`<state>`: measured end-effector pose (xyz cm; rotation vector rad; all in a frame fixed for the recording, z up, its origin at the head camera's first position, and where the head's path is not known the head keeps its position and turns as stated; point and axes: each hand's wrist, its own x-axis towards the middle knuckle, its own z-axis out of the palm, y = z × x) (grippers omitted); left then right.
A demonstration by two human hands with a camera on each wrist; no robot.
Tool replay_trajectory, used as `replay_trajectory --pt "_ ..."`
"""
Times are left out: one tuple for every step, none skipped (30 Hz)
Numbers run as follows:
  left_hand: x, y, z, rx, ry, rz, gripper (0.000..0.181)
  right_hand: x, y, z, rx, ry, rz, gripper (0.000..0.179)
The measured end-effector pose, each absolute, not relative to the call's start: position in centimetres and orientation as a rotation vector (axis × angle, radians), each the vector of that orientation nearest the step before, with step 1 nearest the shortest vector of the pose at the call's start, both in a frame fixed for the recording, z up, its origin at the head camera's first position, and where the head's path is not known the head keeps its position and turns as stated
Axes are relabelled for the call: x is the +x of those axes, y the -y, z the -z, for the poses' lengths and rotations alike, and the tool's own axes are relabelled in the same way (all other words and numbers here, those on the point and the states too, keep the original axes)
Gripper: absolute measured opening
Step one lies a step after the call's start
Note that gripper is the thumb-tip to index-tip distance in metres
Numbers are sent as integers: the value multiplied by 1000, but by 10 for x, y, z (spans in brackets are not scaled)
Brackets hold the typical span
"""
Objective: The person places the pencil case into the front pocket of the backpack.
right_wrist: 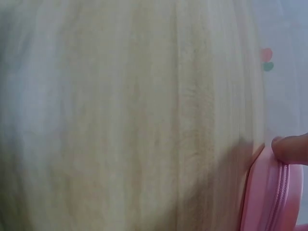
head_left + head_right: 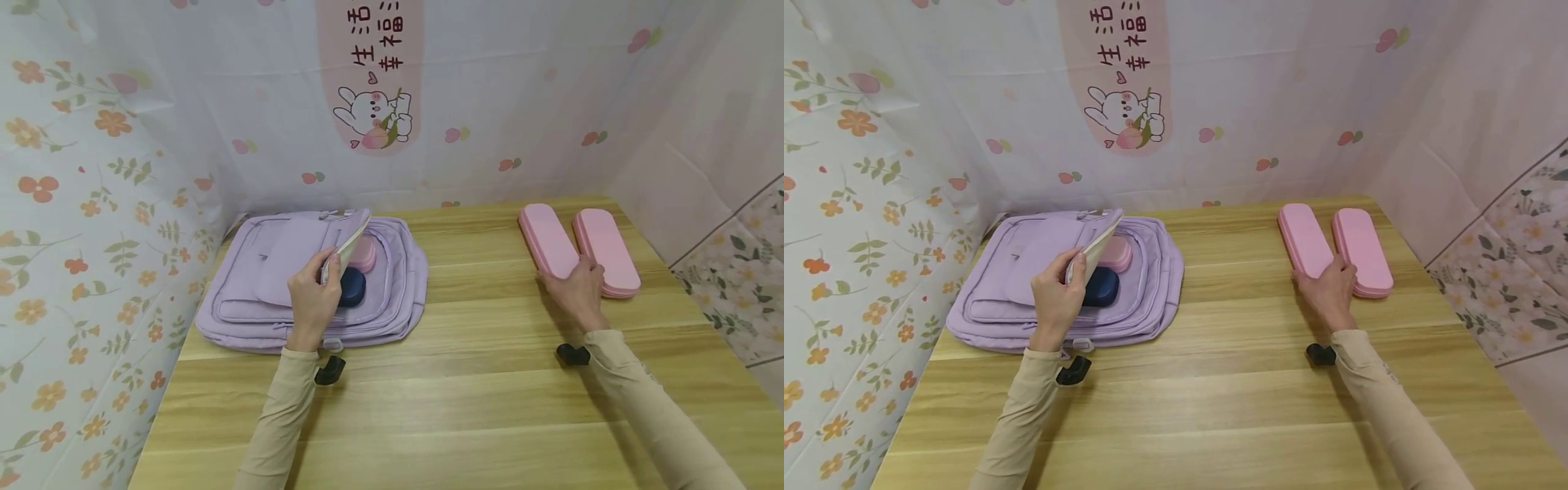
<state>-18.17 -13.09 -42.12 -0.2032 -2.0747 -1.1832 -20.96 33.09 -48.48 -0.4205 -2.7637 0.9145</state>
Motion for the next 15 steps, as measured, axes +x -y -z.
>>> replay_trajectory --pt "-182 131 421 -204 2075 1183 21 -209 -331 485 -438 2765 -926 90" --pt "-182 130 421 -204 2075 1181 21 -209 -332 486 -452 2768 -931 90" --pt "-182 130 421 -202 2074 1178 21 -208 -332 486 -461 2769 -935 90" --pt "-182 129 421 -201 2073 1177 21 -208 -333 486 -465 2771 -933 90" --pt "-182 129 421 -200 2071 1177 21 -208 -333 486 -468 2774 -929 91" --pt "-182 129 421 -200 2071 1176 21 -208 -333 486 -470 2770 -928 92" --pt "-182 129 421 -201 2072 1178 21 -208 -333 486 -473 2760 -929 92" --pt "-183 130 421 -201 2073 1179 21 -208 -333 486 -477 2752 -932 93" --pt "-183 130 421 -201 2073 1182 21 -208 -333 486 -481 2741 -936 93" --pt "-183 130 421 -203 2075 1183 21 -208 -332 486 -486 2730 -941 94" --pt "-183 131 421 -204 2076 1183 21 -208 -332 486 -490 2720 -947 93" --pt "-183 131 421 -207 2076 1182 21 -207 -332 487 -492 2705 -958 93" --pt "-183 131 421 -207 2074 1180 21 -207 -332 487 -492 2691 -967 92" --pt "-183 132 422 -209 2072 1176 21 -207 -331 487 -488 2682 -970 91" --pt "-183 132 422 -209 2069 1174 21 -206 -331 488 -483 2671 -973 90"
